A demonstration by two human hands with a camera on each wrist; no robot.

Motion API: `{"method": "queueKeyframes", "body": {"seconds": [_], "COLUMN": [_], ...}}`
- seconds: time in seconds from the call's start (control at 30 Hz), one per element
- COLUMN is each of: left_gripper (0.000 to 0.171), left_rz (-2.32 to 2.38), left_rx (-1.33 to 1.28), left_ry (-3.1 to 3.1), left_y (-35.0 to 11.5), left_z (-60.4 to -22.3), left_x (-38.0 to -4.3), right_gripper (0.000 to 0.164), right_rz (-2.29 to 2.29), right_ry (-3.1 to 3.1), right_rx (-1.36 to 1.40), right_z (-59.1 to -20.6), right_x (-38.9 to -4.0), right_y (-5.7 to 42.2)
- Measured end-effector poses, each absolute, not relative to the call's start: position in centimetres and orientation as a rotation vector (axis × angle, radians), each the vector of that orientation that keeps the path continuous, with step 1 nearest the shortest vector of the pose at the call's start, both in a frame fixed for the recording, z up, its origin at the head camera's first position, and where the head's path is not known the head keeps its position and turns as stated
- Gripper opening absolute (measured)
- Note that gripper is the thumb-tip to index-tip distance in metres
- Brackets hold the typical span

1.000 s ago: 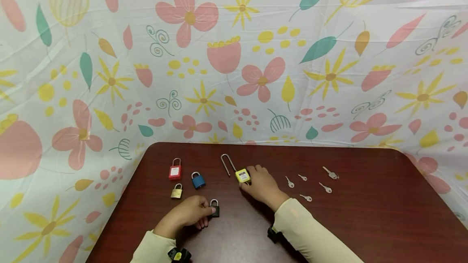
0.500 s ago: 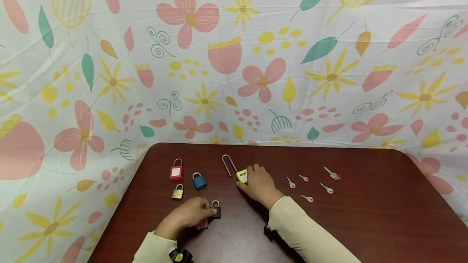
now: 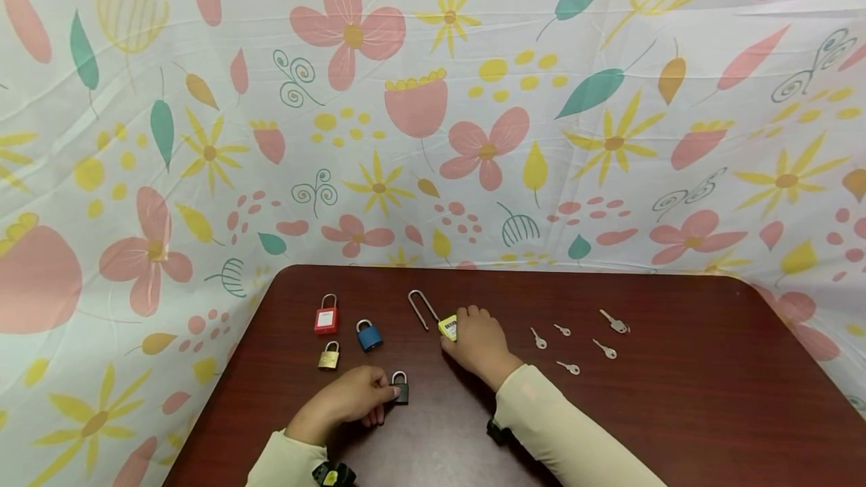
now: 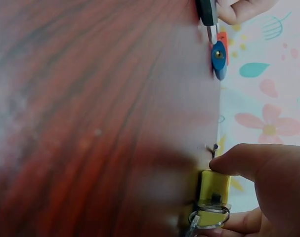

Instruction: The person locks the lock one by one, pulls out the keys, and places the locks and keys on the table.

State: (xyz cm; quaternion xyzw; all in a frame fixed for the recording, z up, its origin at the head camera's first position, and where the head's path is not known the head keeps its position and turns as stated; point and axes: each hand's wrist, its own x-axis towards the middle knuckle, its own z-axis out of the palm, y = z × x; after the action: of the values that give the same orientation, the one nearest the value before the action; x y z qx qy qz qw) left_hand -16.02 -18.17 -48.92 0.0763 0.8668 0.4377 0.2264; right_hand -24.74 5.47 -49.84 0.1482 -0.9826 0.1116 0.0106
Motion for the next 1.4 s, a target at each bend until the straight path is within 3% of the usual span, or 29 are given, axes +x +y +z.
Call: {"method": "queueKeyframes", "body": {"seconds": [0.53,0.83,1.27,1.4], "left_gripper": [0.027,0.033,0.029,0.038], "left_rz": [1.306,1.26,1.572,1.605], "left_rx": [0.207,0.184,0.225,0.192], "left_ry": [2.34,2.392,2.297,2.322], "left_y": [-18.4,-18.2,-14.7,-13.1], "left_z": [-49.4,-49.3,-48.1,-48.1], "left_x": [-16.2,-16.3,-18.1,-18.5], "right_gripper": [0.044,0.047,0.047,0.048], "right_rz": [0.34,0.359,0.438,0.472], "right_ry": [-2.806,-2.605,-2.557,-2.522], "right_rx": [0.563,0.629,0.633,0.623], "right_z": [-50.0,-49.7,-48.9,-48.1], "right_x": [-24.4,-23.9,-23.0,-22.6], "right_y": [6.4,6.8,7.8,8.1]}}
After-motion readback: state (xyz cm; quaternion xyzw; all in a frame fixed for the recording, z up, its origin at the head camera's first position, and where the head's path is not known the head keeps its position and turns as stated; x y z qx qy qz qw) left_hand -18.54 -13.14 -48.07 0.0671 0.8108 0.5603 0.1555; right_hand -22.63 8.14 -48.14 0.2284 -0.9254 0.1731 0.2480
